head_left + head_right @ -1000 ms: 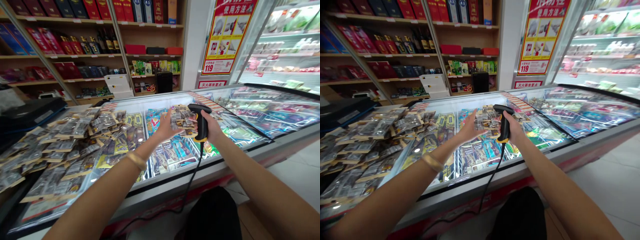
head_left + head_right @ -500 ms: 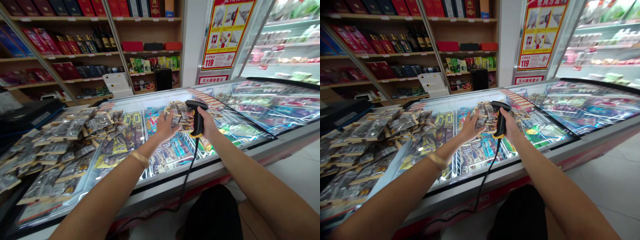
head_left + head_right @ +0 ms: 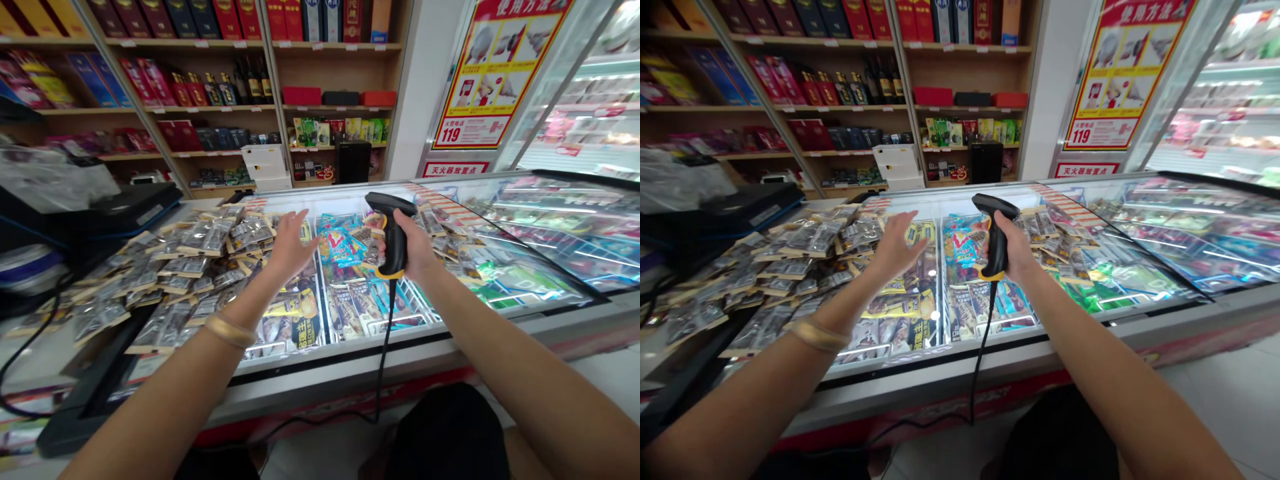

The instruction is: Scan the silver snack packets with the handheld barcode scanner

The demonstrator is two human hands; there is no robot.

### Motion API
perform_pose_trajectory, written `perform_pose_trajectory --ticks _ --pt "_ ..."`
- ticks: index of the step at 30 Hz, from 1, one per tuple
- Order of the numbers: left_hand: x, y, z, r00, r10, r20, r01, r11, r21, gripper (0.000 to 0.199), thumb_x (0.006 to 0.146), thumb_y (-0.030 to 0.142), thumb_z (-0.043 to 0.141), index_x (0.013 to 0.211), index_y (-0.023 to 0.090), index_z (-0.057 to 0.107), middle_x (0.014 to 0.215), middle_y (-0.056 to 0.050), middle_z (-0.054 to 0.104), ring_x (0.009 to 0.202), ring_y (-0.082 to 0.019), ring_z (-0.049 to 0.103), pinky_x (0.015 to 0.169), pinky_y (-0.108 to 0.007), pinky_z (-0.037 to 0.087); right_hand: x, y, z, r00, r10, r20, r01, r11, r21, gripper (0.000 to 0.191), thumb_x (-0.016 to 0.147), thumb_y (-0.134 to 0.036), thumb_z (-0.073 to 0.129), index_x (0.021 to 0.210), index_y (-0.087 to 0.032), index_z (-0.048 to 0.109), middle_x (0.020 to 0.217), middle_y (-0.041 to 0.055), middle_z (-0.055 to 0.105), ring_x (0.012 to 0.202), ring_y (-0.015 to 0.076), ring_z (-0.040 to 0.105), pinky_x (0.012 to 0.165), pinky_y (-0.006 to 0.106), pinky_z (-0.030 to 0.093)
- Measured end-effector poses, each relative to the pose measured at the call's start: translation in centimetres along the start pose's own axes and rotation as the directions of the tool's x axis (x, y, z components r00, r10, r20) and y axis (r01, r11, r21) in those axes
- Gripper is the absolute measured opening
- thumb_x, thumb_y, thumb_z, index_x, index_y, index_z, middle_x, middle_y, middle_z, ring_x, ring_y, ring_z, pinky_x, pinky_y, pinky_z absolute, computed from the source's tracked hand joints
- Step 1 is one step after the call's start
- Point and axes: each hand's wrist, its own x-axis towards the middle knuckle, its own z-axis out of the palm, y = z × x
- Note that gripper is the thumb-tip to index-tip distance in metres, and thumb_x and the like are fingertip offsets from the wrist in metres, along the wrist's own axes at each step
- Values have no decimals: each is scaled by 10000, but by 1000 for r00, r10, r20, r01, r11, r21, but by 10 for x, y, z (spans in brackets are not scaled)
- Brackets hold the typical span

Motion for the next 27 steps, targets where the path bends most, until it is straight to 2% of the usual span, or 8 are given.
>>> perform_pose_trajectory --ticks 3,7,9,11,17,21,24,27 --pt "1 -28 -47 977 1 -214 21 995 100 532 826 351 598 1333 201 550 1384 -141 529 1356 -319 423 1180 -464 296 2 10 32 997 34 68 -32 999 -25 389 801 -568 652 775 -181 622 676 45 675 414 95 505 368 220 403" --pt "-10 -53 -94 902 -194 -387 333 881 335 634 849 440 518 1400 125 497 1423 -231 480 1350 -442 407 1092 -598 314 1 27 69 984 101 150 -97 995 -34 404 811 -578 640 773 -177 610 635 29 655 401 96 503 369 218 405" --pt "-19 -60 -103 876 -305 -375 447 805 390 703 846 470 505 1438 98 440 1426 -275 475 1346 -485 400 1054 -648 314 -2 39 77 970 153 188 -150 988 -25 420 806 -592 635 768 -176 595 617 20 644 389 93 494 366 215 396" --pt "-25 -63 -103 875 -338 -346 465 787 406 698 841 467 514 1438 113 437 1407 -280 504 1348 -489 404 1059 -655 300 -5 50 79 957 207 202 -207 978 -22 421 803 -591 636 757 -176 583 602 15 634 386 91 489 369 212 392" --pt "-32 -62 -96 903 -234 -360 366 857 362 650 758 365 652 1377 240 498 1289 -160 632 1293 -426 480 1097 -608 281 -13 62 69 935 293 201 -294 955 -27 360 851 -520 600 776 -167 598 653 33 656 401 89 486 394 218 411" --pt "-31 -60 -96 867 -298 -399 377 916 134 524 681 330 714 1185 226 618 1109 -121 703 1081 -376 625 994 -537 435 -13 60 65 919 301 256 -307 952 -19 362 871 -522 568 805 -168 601 587 18 611 413 100 480 425 226 426" --pt "-30 -56 -87 856 -355 -376 280 930 -239 394 663 378 732 1003 203 641 976 -68 723 946 -290 672 894 -436 527 -12 60 64 917 276 290 -281 959 -24 376 851 -543 589 828 -167 606 639 25 638 424 95 489 428 223 422" --pt "-30 -49 -72 882 -413 -226 174 732 -659 444 663 409 747 1029 198 611 995 -49 727 908 -235 692 820 -376 569 -14 58 63 915 244 321 -245 969 -41 399 821 -568 618 842 -169 607 690 33 662 430 91 500 429 224 425"
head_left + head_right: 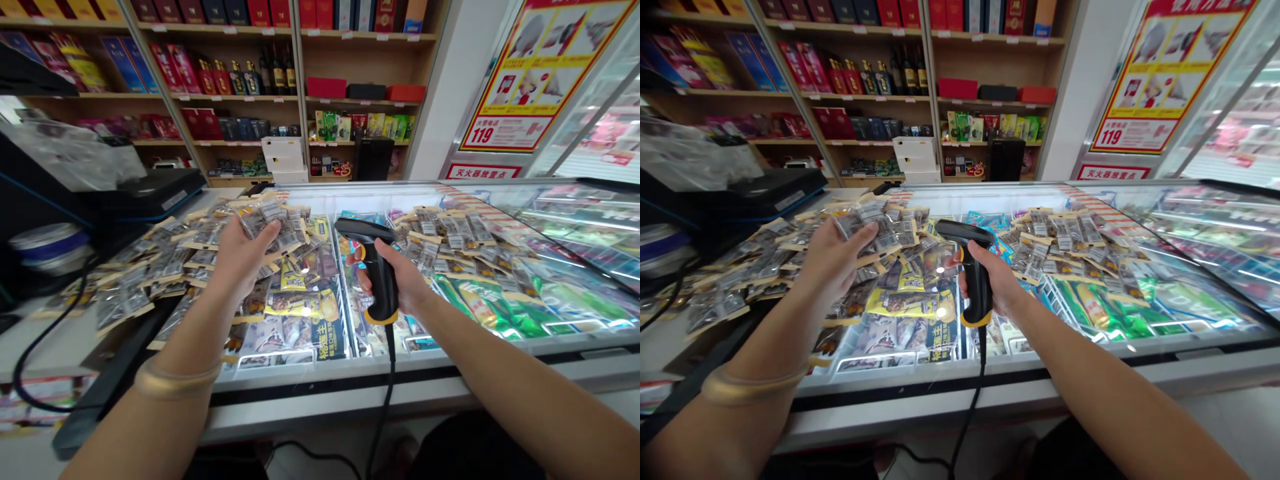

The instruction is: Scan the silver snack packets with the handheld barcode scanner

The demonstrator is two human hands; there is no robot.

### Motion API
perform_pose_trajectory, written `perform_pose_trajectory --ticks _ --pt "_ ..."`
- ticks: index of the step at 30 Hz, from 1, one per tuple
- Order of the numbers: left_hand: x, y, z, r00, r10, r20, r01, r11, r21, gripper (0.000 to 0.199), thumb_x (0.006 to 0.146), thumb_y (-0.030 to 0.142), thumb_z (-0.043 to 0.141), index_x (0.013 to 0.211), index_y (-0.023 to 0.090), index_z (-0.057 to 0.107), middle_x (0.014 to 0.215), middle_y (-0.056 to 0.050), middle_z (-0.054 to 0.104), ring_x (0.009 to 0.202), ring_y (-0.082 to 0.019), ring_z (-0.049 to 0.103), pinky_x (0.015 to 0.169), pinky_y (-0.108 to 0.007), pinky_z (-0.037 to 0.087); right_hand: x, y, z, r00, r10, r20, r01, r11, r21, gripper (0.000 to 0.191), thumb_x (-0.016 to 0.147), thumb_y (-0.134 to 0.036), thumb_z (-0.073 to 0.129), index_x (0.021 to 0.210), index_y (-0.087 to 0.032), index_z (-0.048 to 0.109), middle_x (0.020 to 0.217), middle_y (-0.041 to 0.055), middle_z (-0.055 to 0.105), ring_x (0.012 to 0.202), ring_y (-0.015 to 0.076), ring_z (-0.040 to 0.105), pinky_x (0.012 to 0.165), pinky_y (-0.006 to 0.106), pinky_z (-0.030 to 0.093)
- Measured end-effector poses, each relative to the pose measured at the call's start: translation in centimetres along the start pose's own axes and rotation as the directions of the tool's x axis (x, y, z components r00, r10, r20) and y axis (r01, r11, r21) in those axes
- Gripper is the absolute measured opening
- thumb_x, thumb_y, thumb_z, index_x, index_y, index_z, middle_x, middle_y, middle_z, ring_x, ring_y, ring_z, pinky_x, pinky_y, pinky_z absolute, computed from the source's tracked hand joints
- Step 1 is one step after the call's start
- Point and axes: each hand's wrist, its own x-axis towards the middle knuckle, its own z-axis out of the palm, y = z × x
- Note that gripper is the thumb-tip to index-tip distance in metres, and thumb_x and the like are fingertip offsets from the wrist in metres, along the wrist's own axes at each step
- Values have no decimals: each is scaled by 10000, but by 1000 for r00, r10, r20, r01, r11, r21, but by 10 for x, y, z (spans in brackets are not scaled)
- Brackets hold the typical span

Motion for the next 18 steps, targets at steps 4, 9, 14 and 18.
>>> perform_pose_trajectory --ticks 4,9,14,18 --pt "-7 -8 12 987 -100 123 120 979 -163 436 706 423 739 1060 204 611 967 -50 721 870 -215 698 759 -359 579 -5 -7 0 998 -2 61 9 994 -109 465 718 -605 714 800 -159 613 756 48 692 406 76 489 402 226 423" --pt "-8 -17 12 983 -114 147 119 993 -24 412 741 442 707 1062 197 627 922 -52 701 779 -191 662 610 -282 527 -9 -12 -4 984 56 169 -9 964 -266 485 740 -618 704 811 -142 639 866 94 722 402 67 497 376 222 418" --pt "-10 -19 12 973 -96 211 90 995 36 417 769 427 661 1112 191 633 885 -46 699 693 -166 627 506 -222 428 -8 -8 -8 978 89 187 -29 954 -300 446 786 -588 686 823 -146 643 881 82 700 441 71 524 374 208 413" --pt "-10 -19 12 971 -106 212 89 992 87 390 777 417 642 1093 189 635 872 -44 697 655 -156 602 454 -202 351 -8 -7 -9 974 107 202 -38 946 -322 458 792 -598 672 829 -143 634 839 70 689 429 66 514 371 200 411"
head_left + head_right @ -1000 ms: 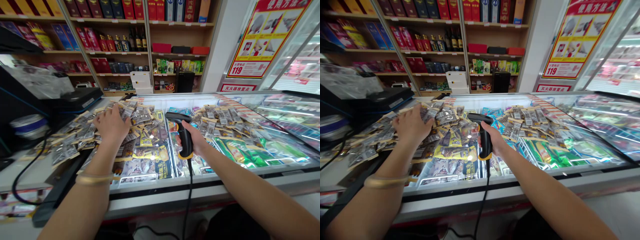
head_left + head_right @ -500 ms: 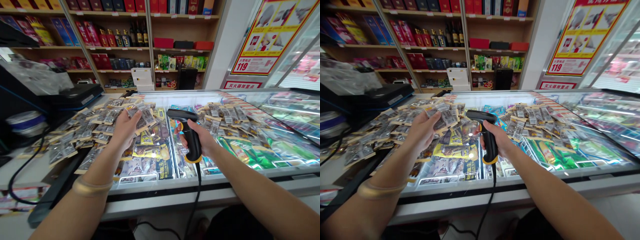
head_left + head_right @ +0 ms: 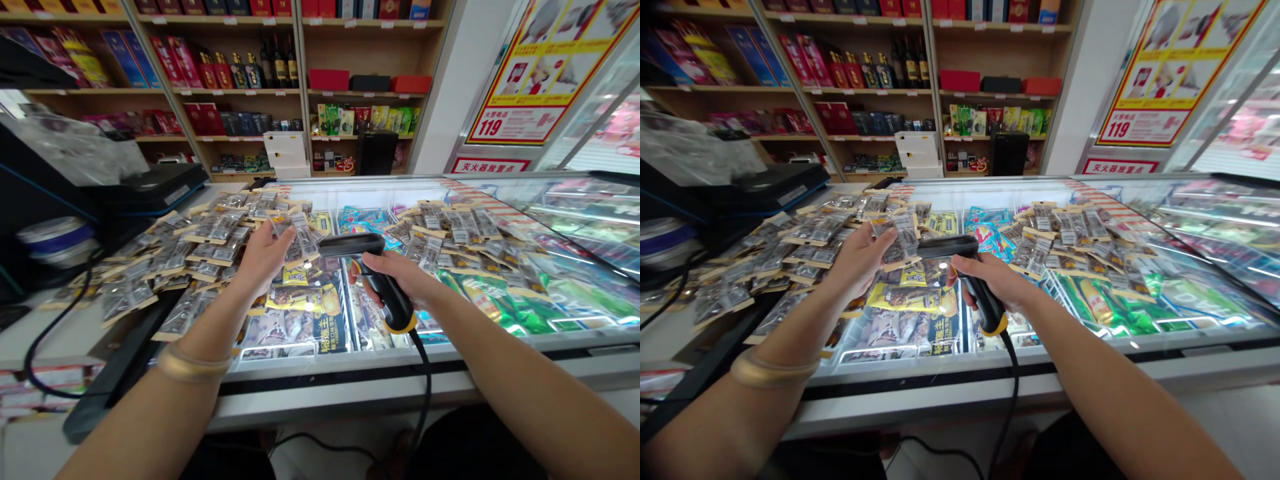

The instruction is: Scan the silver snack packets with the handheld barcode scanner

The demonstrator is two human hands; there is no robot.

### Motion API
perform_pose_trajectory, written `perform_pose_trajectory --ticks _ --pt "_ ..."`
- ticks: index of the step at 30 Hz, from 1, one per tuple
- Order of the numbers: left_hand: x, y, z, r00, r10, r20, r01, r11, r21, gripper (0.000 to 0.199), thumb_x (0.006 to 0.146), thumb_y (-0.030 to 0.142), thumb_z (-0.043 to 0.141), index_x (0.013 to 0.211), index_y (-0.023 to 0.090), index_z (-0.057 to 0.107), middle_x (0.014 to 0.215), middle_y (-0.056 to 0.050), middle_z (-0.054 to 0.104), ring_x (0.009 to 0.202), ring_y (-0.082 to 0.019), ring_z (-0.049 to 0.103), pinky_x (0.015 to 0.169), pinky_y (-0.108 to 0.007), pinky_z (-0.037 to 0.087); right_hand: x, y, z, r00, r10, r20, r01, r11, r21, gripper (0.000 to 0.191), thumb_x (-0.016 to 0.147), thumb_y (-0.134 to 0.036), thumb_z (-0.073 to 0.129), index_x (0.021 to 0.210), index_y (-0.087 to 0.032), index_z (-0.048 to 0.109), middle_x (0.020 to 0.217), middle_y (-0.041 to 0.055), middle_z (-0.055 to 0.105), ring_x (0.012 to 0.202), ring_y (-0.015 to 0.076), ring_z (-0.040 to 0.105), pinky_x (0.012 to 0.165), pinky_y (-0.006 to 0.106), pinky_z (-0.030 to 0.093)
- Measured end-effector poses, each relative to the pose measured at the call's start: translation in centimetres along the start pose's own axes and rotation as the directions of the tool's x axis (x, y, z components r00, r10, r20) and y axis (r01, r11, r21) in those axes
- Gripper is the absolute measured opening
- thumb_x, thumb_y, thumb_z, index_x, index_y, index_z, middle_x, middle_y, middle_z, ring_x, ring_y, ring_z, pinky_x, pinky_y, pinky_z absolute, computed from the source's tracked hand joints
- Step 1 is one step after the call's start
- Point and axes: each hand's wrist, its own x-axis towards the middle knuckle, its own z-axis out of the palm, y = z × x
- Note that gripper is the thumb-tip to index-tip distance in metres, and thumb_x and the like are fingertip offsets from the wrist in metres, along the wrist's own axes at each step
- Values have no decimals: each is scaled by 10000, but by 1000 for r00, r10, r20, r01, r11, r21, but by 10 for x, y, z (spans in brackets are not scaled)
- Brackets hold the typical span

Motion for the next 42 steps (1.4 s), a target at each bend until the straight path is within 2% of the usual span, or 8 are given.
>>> perform_pose_trajectory --ticks 13,18,23,28,32,35,39,42 --pt "1 -2 -2 1000 6 -13 -6 999 37 398 765 452 668 1064 191 639 908 -50 697 732 -178 608 579 -258 444 0 -2 5 999 36 -7 -36 999 15 492 718 -614 733 764 -139 615 726 21 640 397 70 525 351 202 388" --pt "0 -2 2 998 37 -42 -38 999 0 398 735 441 682 1034 184 629 909 -47 703 843 -215 646 763 -343 518 1 -4 7 1000 3 9 -3 999 41 500 687 -616 757 759 -140 621 723 28 659 395 72 521 372 210 420" --pt "0 4 18 997 65 -38 -68 994 -86 392 760 405 646 1077 186 580 1005 -48 701 926 -198 655 893 -350 504 -6 -10 0 992 -55 -117 67 992 104 508 661 -625 756 753 -145 617 734 49 687 379 75 508 374 221 436" --pt "2 16 66 991 112 71 -112 994 2 403 775 408 651 1106 196 561 990 -45 694 895 -193 651 855 -343 516 -44 -20 -39 939 -112 -325 175 970 171 444 719 -584 727 819 -161 637 723 42 690 404 79 487 380 216 426" --pt "-2 33 130 979 70 193 -86 994 74 363 830 388 590 1130 188 552 993 -75 696 892 -218 660 831 -372 526 -83 -23 -82 832 -130 -540 258 951 169 373 771 -538 698 799 -174 621 735 43 686 430 82 497 394 216 431" --pt "-12 44 177 953 31 301 -82 984 156 527 852 381 576 1312 153 456 1182 -165 668 1063 -272 643 917 -424 500 -105 -18 -105 757 -61 -651 244 950 194 352 816 -531 653 817 -180 620 621 29 644 415 104 504 379 223 420" --pt "-25 40 217 890 45 454 -260 868 423 1019 648 388 817 1491 206 275 1568 -225 339 1458 -389 304 1148 -516 309 -121 -2 -118 704 76 -706 173 946 274 352 848 -531 625 786 -185 614 497 18 588 393 129 522 370 230 425" --pt "-30 28 227 856 -38 516 -312 758 573 993 642 499 817 1478 252 340 1664 -182 71 1516 -430 81 1194 -562 210 -124 5 -119 687 144 -712 126 942 312 375 855 -548 618 772 -182 619 484 40 605 387 143 543 359 231 423"
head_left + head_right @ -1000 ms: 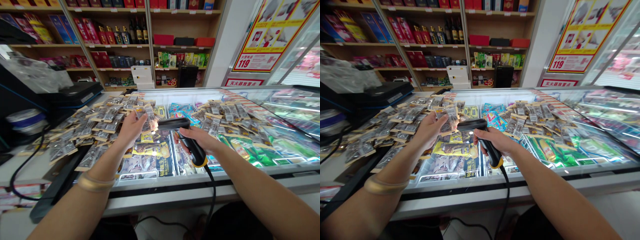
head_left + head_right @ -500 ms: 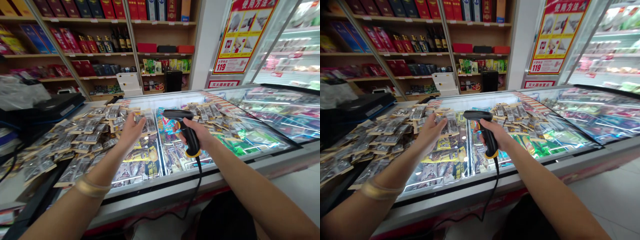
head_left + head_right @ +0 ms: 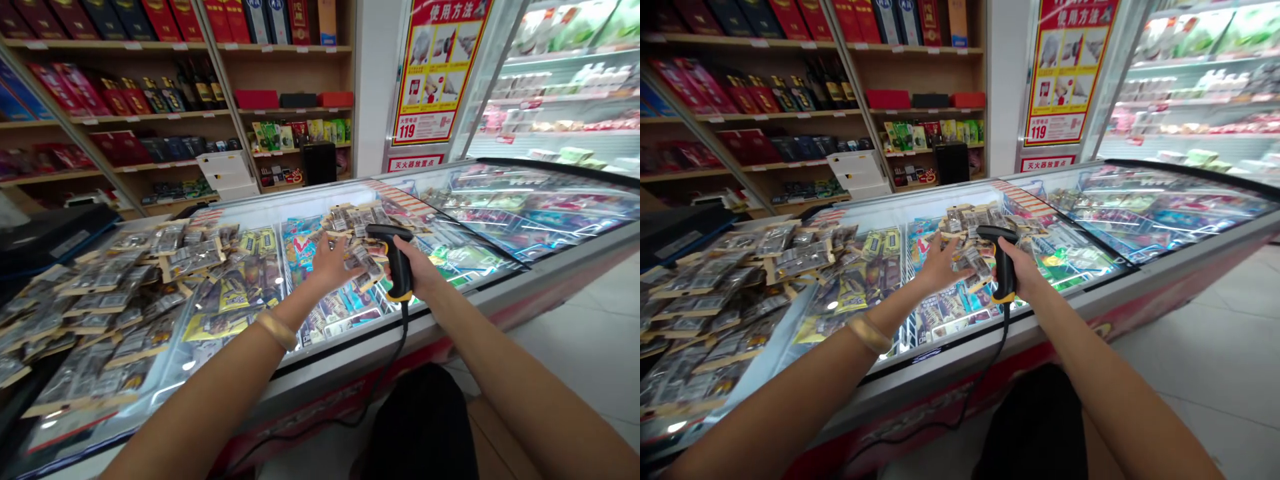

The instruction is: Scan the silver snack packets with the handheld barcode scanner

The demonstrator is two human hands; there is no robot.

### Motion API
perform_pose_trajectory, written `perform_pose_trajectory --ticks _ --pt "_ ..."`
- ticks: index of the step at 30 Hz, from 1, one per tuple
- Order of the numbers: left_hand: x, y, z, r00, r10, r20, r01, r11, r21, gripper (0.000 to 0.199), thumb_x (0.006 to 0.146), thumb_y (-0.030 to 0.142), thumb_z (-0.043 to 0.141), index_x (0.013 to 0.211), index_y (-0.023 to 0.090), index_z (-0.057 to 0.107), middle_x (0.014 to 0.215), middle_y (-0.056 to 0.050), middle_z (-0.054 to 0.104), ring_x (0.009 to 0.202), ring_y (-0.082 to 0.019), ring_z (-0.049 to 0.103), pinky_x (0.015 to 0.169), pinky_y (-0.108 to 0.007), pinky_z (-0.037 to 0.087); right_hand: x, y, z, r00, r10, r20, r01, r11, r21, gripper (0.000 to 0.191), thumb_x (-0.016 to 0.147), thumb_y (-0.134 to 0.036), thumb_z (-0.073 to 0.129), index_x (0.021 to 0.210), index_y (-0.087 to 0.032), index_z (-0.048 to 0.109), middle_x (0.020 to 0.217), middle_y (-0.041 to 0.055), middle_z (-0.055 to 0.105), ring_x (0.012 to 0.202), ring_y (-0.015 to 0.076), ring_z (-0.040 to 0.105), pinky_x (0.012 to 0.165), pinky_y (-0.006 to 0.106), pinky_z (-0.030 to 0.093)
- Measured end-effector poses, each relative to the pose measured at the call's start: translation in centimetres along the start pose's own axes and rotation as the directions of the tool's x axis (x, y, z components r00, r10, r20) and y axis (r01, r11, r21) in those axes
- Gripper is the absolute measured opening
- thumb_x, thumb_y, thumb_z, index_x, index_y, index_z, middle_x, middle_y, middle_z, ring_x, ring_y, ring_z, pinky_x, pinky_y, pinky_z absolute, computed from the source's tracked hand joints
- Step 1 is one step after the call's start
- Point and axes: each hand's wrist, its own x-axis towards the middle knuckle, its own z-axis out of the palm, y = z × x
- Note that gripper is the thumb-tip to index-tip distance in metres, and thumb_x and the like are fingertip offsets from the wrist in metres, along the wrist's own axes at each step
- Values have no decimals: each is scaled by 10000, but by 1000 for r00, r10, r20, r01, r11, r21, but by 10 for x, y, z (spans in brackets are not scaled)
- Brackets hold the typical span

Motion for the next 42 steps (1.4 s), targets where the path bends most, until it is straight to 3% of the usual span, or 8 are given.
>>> perform_pose_trajectory --ticks 6,13,19,25,28,32,37,42 --pt "2 -4 8 1000 -19 1 19 996 84 899 753 597 705 1496 237 348 1669 -179 -2 1524 -409 43 1212 -548 185 -1 -1 2 999 27 44 -27 1000 -11 402 886 -542 564 788 -160 646 472 54 601 383 141 533 347 220 398" --pt "-17 -9 -6 998 58 -17 -57 998 18 887 749 583 721 1495 268 359 1666 -142 83 1531 -385 35 1222 -516 178 -8 -2 2 989 -98 108 96 995 19 410 811 -586 612 828 -177 634 486 13 565 406 133 500 382 234 393" --pt "-37 -58 -62 962 93 -256 -93 996 11 614 840 393 642 1405 210 486 1560 -167 334 1456 -321 321 1190 -469 289 -11 -2 33 954 -201 221 212 977 -27 426 775 -625 627 826 -202 630 536 11 563 427 136 474 372 255 363" --pt "-45 -133 -137 872 26 -489 38 992 121 540 794 288 603 1314 145 574 1363 -175 563 1295 -325 506 1126 -486 365 -6 5 114 898 -151 414 183 982 -39 440 789 -614 630 830 -176 650 515 12 577 426 125 494 407 240 407" --pt "-52 -164 -156 896 44 -442 104 947 303 555 753 242 610 1302 159 589 1358 -171 582 1317 -360 486 1136 -505 328 -1 13 154 884 -62 464 113 990 -82 458 805 -619 617 831 -163 648 471 0 557 402 124 499 407 234 416" --pt "-63 -185 -158 929 22 -370 156 883 443 566 729 227 640 1292 192 595 1407 -161 560 1397 -383 398 1165 -538 253 5 30 183 867 24 498 31 994 -101 407 849 -567 594 804 -164 632 566 20 633 385 106 493 397 231 417" --pt "-74 -180 -155 952 -9 -307 179 829 530 592 704 228 702 1285 274 598 1441 -124 537 1331 -398 465 1126 -575 277 8 44 174 883 81 463 -34 994 -108 371 882 -501 574 756 -155 614 693 50 692 369 82 484 380 222 413" --pt "-81 -159 -160 960 -100 -263 251 726 640 602 732 252 708 1318 227 572 1382 -153 563 1281 -389 490 1061 -518 348 8 44 164 876 101 472 -58 993 -106 383 890 -516 551 782 -154 617 681 53 674 391 94 493 389 229 414"
